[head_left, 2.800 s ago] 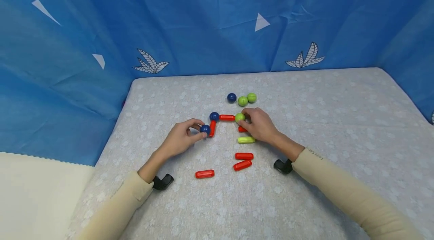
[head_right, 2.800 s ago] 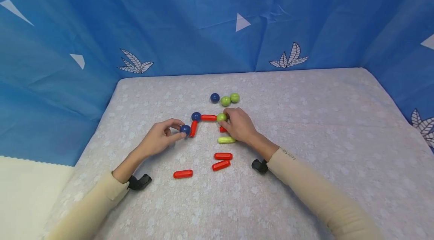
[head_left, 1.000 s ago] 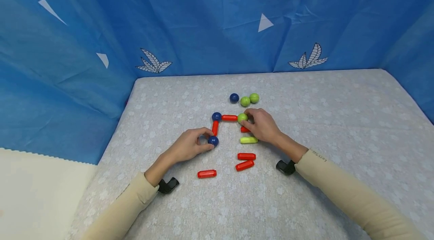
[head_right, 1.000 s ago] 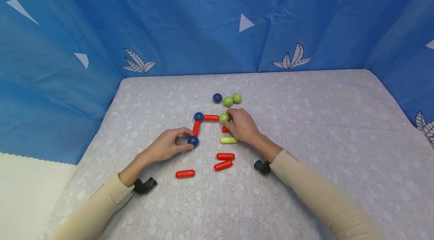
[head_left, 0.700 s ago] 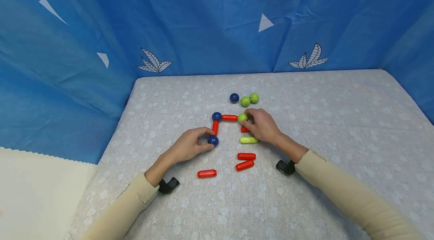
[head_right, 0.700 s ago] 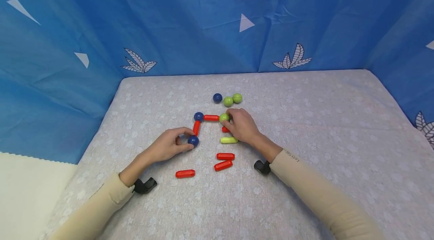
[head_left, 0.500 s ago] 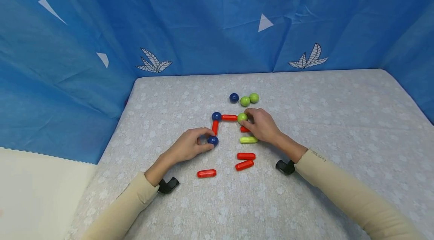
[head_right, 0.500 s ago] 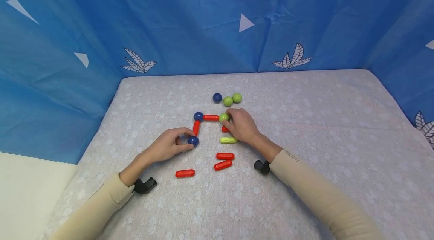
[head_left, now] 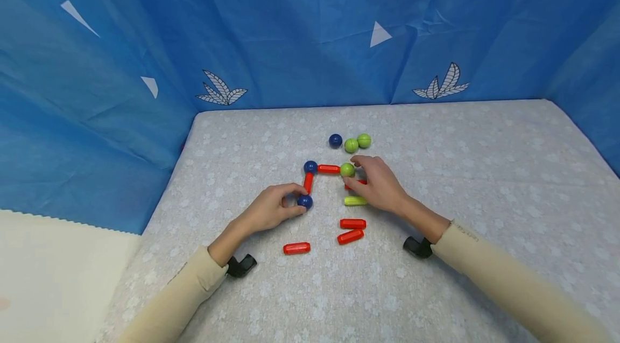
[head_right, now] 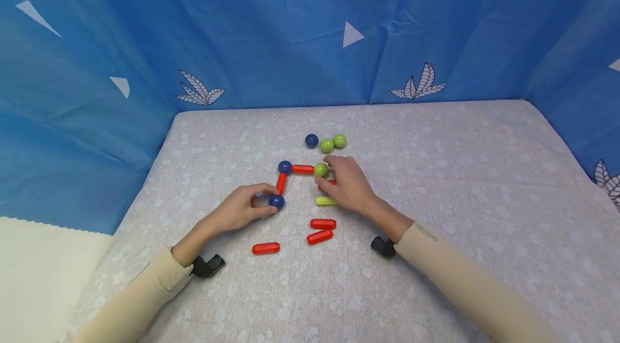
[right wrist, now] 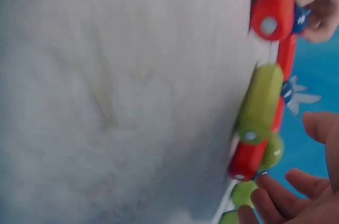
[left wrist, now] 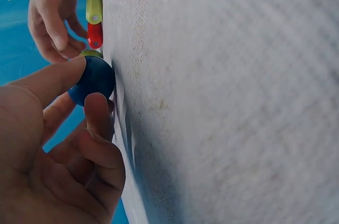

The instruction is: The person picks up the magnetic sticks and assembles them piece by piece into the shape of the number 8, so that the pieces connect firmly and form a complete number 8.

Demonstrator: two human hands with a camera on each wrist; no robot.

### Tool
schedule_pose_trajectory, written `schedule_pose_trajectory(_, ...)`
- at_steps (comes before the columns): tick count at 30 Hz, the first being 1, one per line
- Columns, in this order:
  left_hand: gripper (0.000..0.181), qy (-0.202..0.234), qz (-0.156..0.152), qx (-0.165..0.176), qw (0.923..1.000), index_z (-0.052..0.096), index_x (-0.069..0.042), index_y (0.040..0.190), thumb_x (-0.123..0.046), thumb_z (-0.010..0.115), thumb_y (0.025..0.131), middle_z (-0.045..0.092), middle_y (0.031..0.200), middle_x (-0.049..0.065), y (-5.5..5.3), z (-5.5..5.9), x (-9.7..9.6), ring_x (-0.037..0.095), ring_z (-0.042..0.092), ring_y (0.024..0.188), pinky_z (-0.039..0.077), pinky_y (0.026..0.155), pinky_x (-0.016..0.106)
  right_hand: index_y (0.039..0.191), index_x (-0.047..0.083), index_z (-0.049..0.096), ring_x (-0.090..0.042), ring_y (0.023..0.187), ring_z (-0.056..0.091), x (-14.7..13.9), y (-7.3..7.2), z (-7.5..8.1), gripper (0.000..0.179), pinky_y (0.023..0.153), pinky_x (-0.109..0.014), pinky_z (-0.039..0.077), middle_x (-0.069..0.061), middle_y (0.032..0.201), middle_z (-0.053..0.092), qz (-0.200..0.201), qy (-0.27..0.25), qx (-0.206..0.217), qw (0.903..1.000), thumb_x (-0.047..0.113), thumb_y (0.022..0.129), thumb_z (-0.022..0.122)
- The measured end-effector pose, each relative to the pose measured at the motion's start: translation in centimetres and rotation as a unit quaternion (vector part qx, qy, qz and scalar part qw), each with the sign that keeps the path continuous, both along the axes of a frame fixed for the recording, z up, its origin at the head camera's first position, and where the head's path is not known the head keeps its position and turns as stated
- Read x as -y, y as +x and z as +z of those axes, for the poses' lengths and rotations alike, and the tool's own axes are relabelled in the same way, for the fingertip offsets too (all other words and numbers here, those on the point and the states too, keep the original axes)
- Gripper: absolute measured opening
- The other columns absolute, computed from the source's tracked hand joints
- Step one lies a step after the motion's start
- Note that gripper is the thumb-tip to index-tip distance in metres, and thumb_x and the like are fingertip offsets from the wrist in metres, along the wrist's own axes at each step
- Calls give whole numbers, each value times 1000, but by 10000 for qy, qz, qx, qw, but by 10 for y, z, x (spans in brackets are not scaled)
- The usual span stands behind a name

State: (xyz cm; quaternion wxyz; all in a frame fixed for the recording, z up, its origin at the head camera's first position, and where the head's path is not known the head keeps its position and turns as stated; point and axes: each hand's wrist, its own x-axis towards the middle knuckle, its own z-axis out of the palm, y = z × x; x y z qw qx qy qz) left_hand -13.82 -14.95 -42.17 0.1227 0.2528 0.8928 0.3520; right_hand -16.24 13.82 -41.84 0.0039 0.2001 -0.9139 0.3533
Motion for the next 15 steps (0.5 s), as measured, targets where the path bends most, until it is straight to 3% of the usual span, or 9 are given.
schedule_pose_trajectory(3,33,-14,13,19,10000,67,-16,120,-26,75,90,68,111,0,0,0,1,9,49,57,43,56,29,124,-3,62,-33,107,54,1,13,5,42,88,-47,45,-15,119,64,52,-59,-64,9999,21,91,72)
schedule_pose_trajectory(8,33,-53,58,34,10000,67,-16,121,-25,75,90,68,111,-1,1,0,1,9,49,57,43,56,28,112,2,69,-27,103,54,3,31,9,28,88,-44,46,-9,109,67,359,106,-77,9993,19,90,74)
schedule_pose_trajectory(15,34,53,45,119,9999,66,-16,122,-26,75,90,67,113,0,2,-1,0,9,48,56,43,56,29,109,4,72,-27,103,56,-1,39,9,26,91,-46,45,-7,105,69,534,447,-246,9973,17,88,76)
